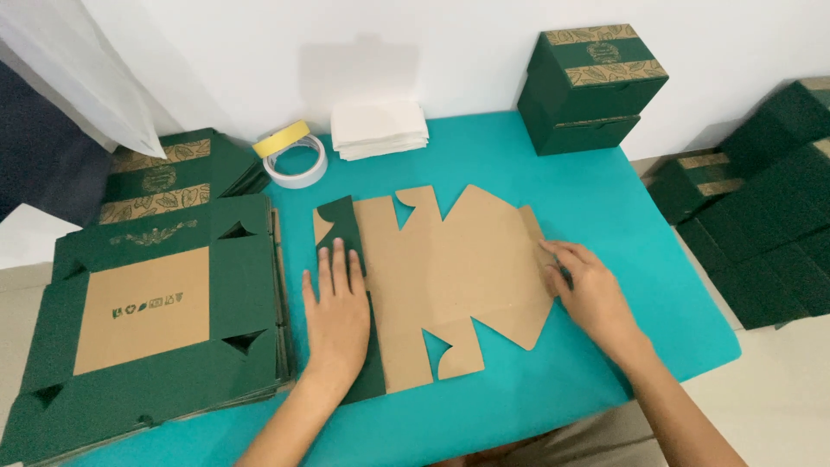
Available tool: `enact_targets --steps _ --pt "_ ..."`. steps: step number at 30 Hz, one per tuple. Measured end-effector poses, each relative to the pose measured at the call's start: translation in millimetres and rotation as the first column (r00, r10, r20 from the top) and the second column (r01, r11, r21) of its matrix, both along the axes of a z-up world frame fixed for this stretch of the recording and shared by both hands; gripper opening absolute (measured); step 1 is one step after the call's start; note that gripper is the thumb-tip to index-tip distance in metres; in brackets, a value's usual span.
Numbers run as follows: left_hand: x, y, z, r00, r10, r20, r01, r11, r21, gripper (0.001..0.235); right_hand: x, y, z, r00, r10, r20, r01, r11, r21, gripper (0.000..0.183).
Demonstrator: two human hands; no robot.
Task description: Assembling cardboard boxes by folding flat templates and tucking in flaps, then placing a paper insert inside.
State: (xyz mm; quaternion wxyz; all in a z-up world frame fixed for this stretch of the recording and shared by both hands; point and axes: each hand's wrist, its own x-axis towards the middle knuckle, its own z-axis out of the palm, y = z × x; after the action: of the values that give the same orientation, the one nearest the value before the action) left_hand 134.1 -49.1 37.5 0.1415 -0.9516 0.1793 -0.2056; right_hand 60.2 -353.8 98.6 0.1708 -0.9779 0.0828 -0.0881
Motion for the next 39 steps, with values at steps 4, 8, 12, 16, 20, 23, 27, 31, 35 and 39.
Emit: enact_targets --steps 4,8,12,16,20,23,27,31,35,39 --pt "-2.9 -20.6 15.4 0.957 -0.278 -0.079 0.272 0.959 -0.078 0.042 6.0 -8.1 -25.6 0.992 0.093 0.088 -0.076 0.982 -0.174 0.032" --pt "2.0 -48.1 -9.6 0.732 -0.680 -0.027 0.656 0.716 -0.240 0.032 2.5 -4.8 -15.0 0.943 0.298 0.145 -0.226 0.898 -0.378 0.020" --pt "-0.5 -68.3 -2.2 0.544 -0.831 -0.116 0.772 0.549 -0.321 0.051 -5.0 -8.4 -6.1 0.896 0.426 0.124 -0.392 0.891 -0.228 0.023" --pt "5.7 -85.1 -18.6 0.537 -0.839 -0.085 0.775 0.530 -0.344 0.061 -9.7 -30.0 -11.2 0.875 0.469 0.116 -0.482 0.866 0.133 0.021" --pt "9.7 -91.3 -34.8 0.545 -0.835 0.077 0.822 0.515 -0.243 0.042 -11.3 -39.9 -16.0 0.873 0.484 0.059 -0.471 0.806 0.359 0.055" --pt "8.9 -90.8 -40.8 0.559 -0.822 0.106 0.814 0.520 -0.257 0.032 -10.7 -41.2 -25.9 0.869 0.478 0.126 -0.491 0.805 0.333 0.045" --pt "6.8 -90.6 -26.1 0.669 -0.733 0.120 0.729 0.617 -0.296 0.025 -3.5 -42.6 -43.2 0.867 0.426 0.261 -0.471 0.870 0.144 0.016" --pt "3.8 -90.6 -13.5 0.694 -0.713 0.105 0.706 0.644 -0.295 0.028 -0.7 -38.2 -41.6 0.900 0.373 0.226 -0.407 0.905 0.126 0.017" --pt "2.4 -93.2 -6.7 0.684 -0.720 0.122 0.720 0.637 -0.277 0.026 -2.2 -28.1 -30.2 0.929 0.326 0.178 -0.339 0.939 0.049 0.023" --pt "1.5 -92.9 -1.3 0.643 -0.761 0.089 0.749 0.599 -0.283 0.020 -6.0 -16.0 -16.3 0.951 0.272 0.150 -0.270 0.962 -0.033 0.024"
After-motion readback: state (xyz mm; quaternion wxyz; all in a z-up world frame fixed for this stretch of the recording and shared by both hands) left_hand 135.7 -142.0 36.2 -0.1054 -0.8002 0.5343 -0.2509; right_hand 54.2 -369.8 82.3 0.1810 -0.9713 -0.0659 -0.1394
